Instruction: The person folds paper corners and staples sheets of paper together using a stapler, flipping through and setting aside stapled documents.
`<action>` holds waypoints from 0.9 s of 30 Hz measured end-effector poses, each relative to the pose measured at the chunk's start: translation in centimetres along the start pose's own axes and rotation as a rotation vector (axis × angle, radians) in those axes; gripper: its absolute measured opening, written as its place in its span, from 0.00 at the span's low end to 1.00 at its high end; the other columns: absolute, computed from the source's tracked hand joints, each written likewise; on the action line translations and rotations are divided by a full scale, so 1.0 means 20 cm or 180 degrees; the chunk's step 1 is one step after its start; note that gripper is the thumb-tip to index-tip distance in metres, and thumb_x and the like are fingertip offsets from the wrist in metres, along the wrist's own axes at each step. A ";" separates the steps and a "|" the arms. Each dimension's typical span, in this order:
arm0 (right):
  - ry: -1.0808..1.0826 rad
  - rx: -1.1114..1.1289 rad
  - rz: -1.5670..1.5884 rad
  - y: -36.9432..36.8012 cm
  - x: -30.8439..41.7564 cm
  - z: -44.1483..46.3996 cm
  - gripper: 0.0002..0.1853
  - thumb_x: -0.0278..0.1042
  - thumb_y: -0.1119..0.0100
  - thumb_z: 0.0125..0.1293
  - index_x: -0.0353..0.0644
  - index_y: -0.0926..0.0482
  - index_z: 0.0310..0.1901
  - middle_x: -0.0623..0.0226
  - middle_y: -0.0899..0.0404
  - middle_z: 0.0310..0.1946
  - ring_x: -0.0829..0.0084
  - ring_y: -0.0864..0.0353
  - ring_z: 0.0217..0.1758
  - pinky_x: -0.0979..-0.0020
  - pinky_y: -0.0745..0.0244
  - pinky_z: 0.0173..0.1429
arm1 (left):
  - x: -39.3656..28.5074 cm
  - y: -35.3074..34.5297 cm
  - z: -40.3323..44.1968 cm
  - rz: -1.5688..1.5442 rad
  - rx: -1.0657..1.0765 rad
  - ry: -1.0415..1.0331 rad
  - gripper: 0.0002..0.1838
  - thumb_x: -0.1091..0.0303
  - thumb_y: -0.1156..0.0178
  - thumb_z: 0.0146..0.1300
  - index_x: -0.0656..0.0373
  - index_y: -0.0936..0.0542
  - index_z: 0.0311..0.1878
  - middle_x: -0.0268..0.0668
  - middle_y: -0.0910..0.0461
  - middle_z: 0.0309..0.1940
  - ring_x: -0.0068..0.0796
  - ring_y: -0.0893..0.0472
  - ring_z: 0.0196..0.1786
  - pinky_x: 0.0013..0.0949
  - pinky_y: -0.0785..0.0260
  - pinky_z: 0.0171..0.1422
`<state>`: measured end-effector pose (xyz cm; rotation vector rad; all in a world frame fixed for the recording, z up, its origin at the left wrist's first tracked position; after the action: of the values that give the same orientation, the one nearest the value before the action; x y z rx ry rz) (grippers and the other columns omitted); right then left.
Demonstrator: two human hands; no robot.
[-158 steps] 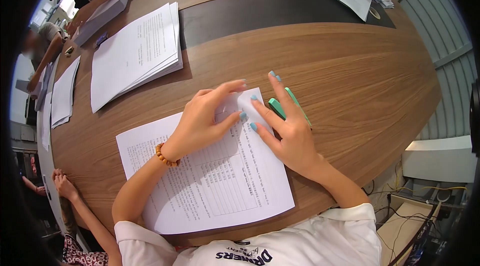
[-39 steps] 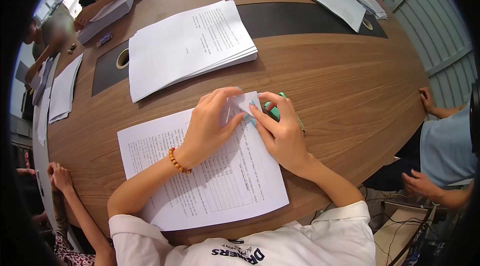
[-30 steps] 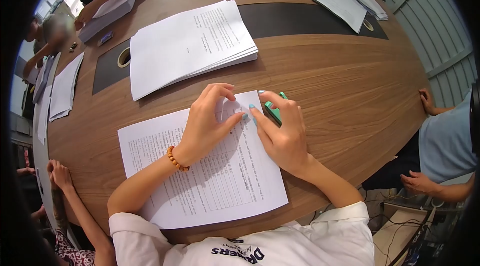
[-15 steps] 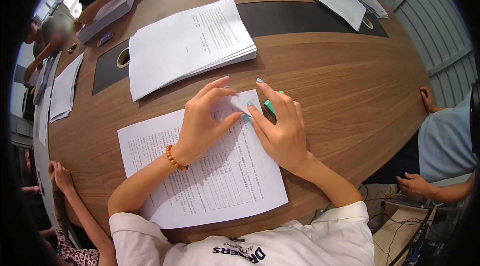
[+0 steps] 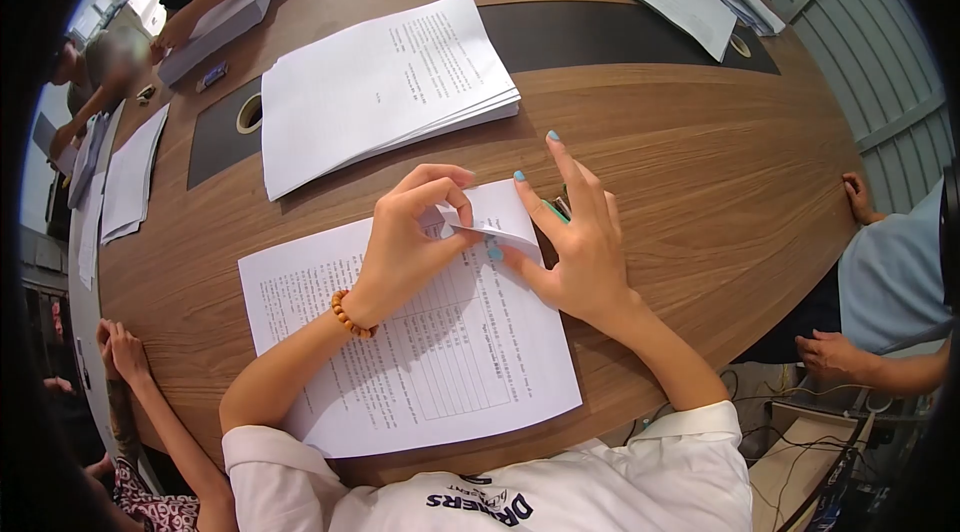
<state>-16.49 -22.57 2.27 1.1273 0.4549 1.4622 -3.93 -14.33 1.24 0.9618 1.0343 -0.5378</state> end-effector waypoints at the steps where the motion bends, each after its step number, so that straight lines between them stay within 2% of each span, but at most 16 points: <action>1: -0.0002 0.0000 -0.0084 0.01 0.01 0.00 0.30 0.45 0.32 0.49 0.36 0.23 0.52 0.48 0.44 0.67 0.56 0.38 0.64 0.60 0.39 0.57 | 0.00 0.00 0.00 0.0003 -0.0006 0.0017 0.11 0.80 0.33 0.40 0.59 0.27 0.21 0.34 0.23 0.49 0.22 0.26 0.49 0.22 0.34 0.46; 3: -0.0004 0.0002 -0.0163 0.01 0.02 0.00 0.30 0.45 0.32 0.49 0.36 0.23 0.52 0.49 0.44 0.67 0.55 0.38 0.65 0.59 0.39 0.58 | 0.00 0.00 0.00 0.0007 -0.0011 0.0039 0.11 0.80 0.33 0.40 0.59 0.27 0.22 0.34 0.23 0.48 0.21 0.26 0.47 0.22 0.34 0.46; 6: 0.0084 0.0045 -0.0240 0.00 0.04 0.00 0.27 0.42 0.32 0.49 0.37 0.21 0.50 0.50 0.43 0.67 0.56 0.38 0.65 0.60 0.39 0.59 | -0.01 0.01 0.00 0.0113 -0.0072 -0.0095 0.10 0.80 0.33 0.40 0.60 0.25 0.22 0.34 0.22 0.47 0.26 0.23 0.45 0.25 0.30 0.43; 9: 0.0112 -0.0082 -0.0030 -0.01 0.04 0.00 0.22 0.37 0.32 0.49 0.40 0.20 0.48 0.53 0.40 0.66 0.57 0.36 0.64 0.59 0.39 0.58 | -0.01 0.00 0.00 0.0146 -0.0051 -0.0097 0.10 0.80 0.33 0.40 0.60 0.25 0.24 0.36 0.22 0.45 0.28 0.23 0.46 0.27 0.29 0.44; 11: 0.0209 -0.0248 -0.0020 -0.01 0.05 -0.02 0.20 0.32 0.33 0.48 0.42 0.19 0.47 0.54 0.38 0.65 0.59 0.33 0.62 0.60 0.38 0.58 | -0.03 0.01 0.00 0.0190 -0.0209 -0.0335 0.12 0.80 0.32 0.40 0.61 0.25 0.27 0.37 0.21 0.43 0.29 0.22 0.45 0.30 0.29 0.45; 12: 0.0201 -0.0256 -0.0023 0.00 0.06 -0.02 0.20 0.32 0.33 0.48 0.42 0.19 0.47 0.54 0.38 0.65 0.59 0.33 0.62 0.60 0.38 0.58 | -0.04 0.01 0.00 0.0192 -0.0199 -0.0341 0.12 0.80 0.32 0.40 0.61 0.25 0.27 0.37 0.21 0.43 0.29 0.22 0.45 0.30 0.29 0.45; 14: 0.0288 -0.0372 -0.0201 0.01 0.08 -0.02 0.20 0.31 0.33 0.49 0.44 0.19 0.47 0.55 0.37 0.65 0.60 0.33 0.61 0.61 0.37 0.57 | 0.00 0.02 0.00 -0.0029 -0.0441 0.0104 0.14 0.79 0.32 0.40 0.62 0.26 0.30 0.38 0.21 0.40 0.31 0.23 0.44 0.32 0.29 0.45; 18: 0.0347 -0.0448 -0.0371 0.01 0.09 -0.02 0.22 0.32 0.32 0.48 0.42 0.19 0.48 0.54 0.38 0.65 0.59 0.33 0.62 0.60 0.37 0.57 | -0.02 0.02 0.00 0.0467 -0.0249 -0.0228 0.15 0.80 0.31 0.39 0.62 0.26 0.30 0.37 0.22 0.39 0.29 0.23 0.43 0.30 0.29 0.44; 20: -0.0151 -0.0339 0.0100 0.01 0.03 -0.02 0.23 0.32 0.31 0.47 0.39 0.20 0.49 0.52 0.39 0.66 0.59 0.34 0.62 0.60 0.37 0.57 | 0.00 0.01 0.00 0.0170 -0.0163 -0.0051 0.13 0.81 0.33 0.39 0.61 0.27 0.28 0.33 0.25 0.41 0.26 0.25 0.45 0.27 0.33 0.50; 21: -0.0156 -0.0344 0.0096 0.02 0.02 -0.02 0.23 0.32 0.31 0.47 0.39 0.20 0.49 0.52 0.39 0.66 0.59 0.34 0.62 0.60 0.37 0.57 | 0.00 0.01 -0.01 0.0169 -0.0157 -0.0056 0.13 0.81 0.33 0.39 0.61 0.27 0.28 0.33 0.25 0.41 0.26 0.25 0.45 0.27 0.33 0.50; 24: -0.0075 -0.0128 0.0153 0.00 0.02 -0.01 0.25 0.33 0.31 0.48 0.36 0.22 0.49 0.51 0.41 0.66 0.58 0.35 0.63 0.60 0.37 0.57 | -0.01 0.00 0.00 0.0038 -0.0092 -0.0074 0.13 0.81 0.34 0.39 0.61 0.29 0.25 0.33 0.24 0.44 0.24 0.26 0.45 0.26 0.34 0.49; 26: 0.0040 -0.0167 0.0111 0.00 0.03 -0.01 0.23 0.32 0.32 0.48 0.37 0.21 0.49 0.52 0.40 0.66 0.58 0.35 0.63 0.61 0.37 0.57 | -0.01 0.00 0.00 0.0085 -0.0004 0.0084 0.13 0.81 0.32 0.41 0.61 0.29 0.24 0.34 0.23 0.43 0.27 0.23 0.43 0.26 0.30 0.41; 27: 0.0039 -0.0165 0.0111 0.00 0.03 -0.01 0.23 0.32 0.32 0.48 0.37 0.21 0.49 0.52 0.40 0.66 0.58 0.35 0.63 0.61 0.37 0.57 | 0.00 0.00 0.00 0.0084 -0.0003 0.0085 0.13 0.81 0.32 0.41 0.61 0.29 0.24 0.34 0.23 0.43 0.27 0.23 0.43 0.26 0.30 0.41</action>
<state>-16.50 -21.99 2.34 1.0903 0.4054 1.5039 -3.97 -14.36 1.20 0.9827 1.0444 -0.5038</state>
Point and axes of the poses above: each hand's wrist, its own z-axis towards the middle knuckle, its own y-axis out of the back of the hand, x = y × z, the point moved 8 cm from there along z, towards the middle knuckle
